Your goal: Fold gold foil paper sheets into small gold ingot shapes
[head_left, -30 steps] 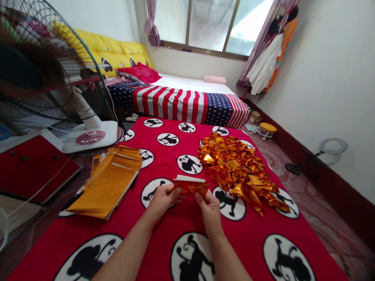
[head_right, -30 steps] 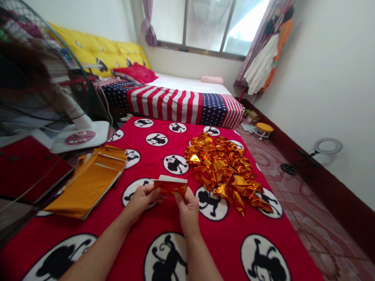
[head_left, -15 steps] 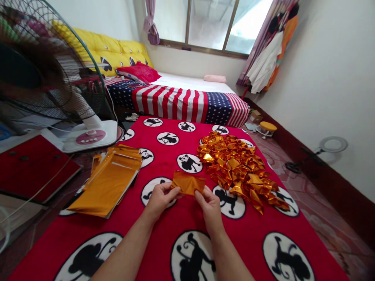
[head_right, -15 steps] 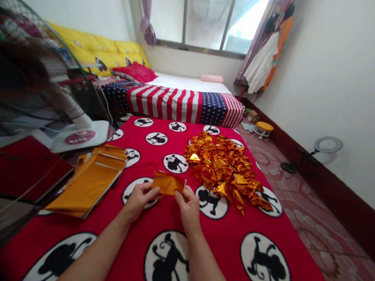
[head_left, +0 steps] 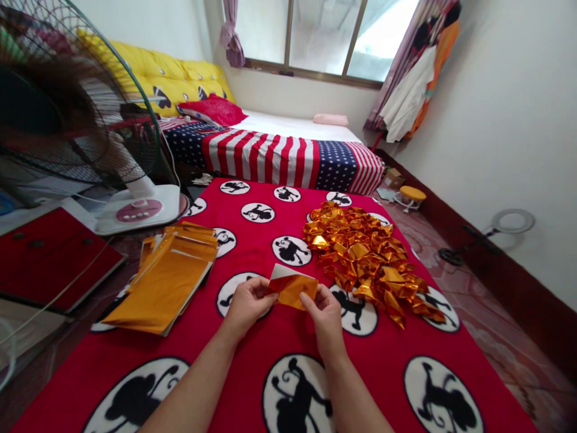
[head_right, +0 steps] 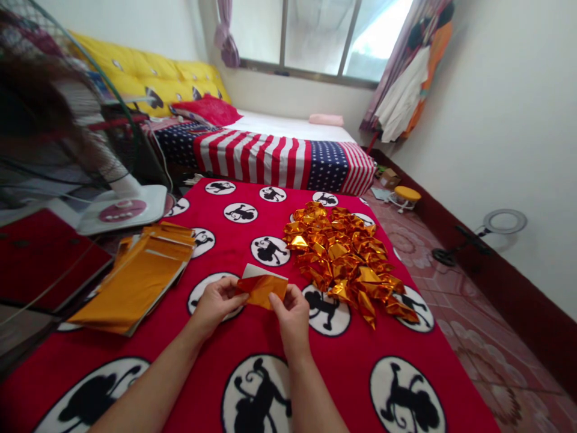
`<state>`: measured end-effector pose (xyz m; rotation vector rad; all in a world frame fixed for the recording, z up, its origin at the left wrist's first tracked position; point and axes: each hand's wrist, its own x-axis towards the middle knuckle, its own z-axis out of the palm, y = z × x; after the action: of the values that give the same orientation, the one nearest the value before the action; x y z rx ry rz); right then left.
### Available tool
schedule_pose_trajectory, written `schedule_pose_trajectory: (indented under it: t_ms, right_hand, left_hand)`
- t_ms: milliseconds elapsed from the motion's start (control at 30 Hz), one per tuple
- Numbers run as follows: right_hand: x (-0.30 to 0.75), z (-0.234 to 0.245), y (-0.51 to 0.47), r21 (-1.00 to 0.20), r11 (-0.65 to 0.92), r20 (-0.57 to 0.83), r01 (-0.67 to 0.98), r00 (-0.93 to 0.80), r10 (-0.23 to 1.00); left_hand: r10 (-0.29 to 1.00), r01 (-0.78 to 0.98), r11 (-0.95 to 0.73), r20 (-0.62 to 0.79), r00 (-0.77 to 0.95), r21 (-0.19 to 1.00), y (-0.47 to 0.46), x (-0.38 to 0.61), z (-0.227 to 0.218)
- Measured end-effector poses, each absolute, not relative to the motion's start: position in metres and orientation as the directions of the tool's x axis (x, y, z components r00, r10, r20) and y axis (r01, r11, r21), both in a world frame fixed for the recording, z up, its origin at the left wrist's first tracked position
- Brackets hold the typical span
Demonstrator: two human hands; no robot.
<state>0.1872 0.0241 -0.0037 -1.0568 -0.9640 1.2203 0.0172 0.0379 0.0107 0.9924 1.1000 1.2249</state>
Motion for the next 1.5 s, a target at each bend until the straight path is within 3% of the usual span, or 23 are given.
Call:
schedule_pose_trajectory:
  t_ms: [267, 467, 667, 867, 1067, 1500]
  right_hand:
    - [0.185, 0.0006, 0.0204, -0.972, -0.003, -0.006, -0.236, 0.01, 1.0]
    - [0.1847, 0.0011, 0.0231, -0.937, -0.028, -0.074, -0.347, 0.12, 0.99]
    - [0.1865, -0.0013, 0.0233, -0.969, -0.005, -0.042, -0.247, 0.145, 0.989]
    - [0.1864, -0.0043, 0.0242, -0.977, 0.008, -0.035, -0.215, 0.192, 0.981]
    - [0.1892, -0.0055, 0.0254, -0.989, 0.039, 0.01, -0.145, 0.201, 0.98]
    - [0.1871, -0.0015, 0.0237, -0.984, 0.045, 0.009, -0.17, 0.202, 0.979]
  left_hand:
    - [0.993, -0.19, 0.109, -0.117, -0.031, 0.976, 0.0343, 0.0182, 0.0156]
    - [0.995, -0.106, 0.048, -0.057, -0.086, 0.993, 0.0327, 0.0171, 0.0131]
    - [0.994, -0.167, 0.007, -0.026, -0.11, 0.986, 0.0351, 0.0174, 0.0108]
    - [0.994, -0.254, 0.07, -0.088, -0.06, 0.965, 0.035, 0.0166, 0.0105]
    - [0.992, -0.195, 0.08, -0.098, -0.084, 0.978, 0.0372, 0.0162, 0.0059]
    - [0.992, -0.161, 0.056, -0.073, -0.098, 0.985, 0.0368, 0.0164, 0.0096]
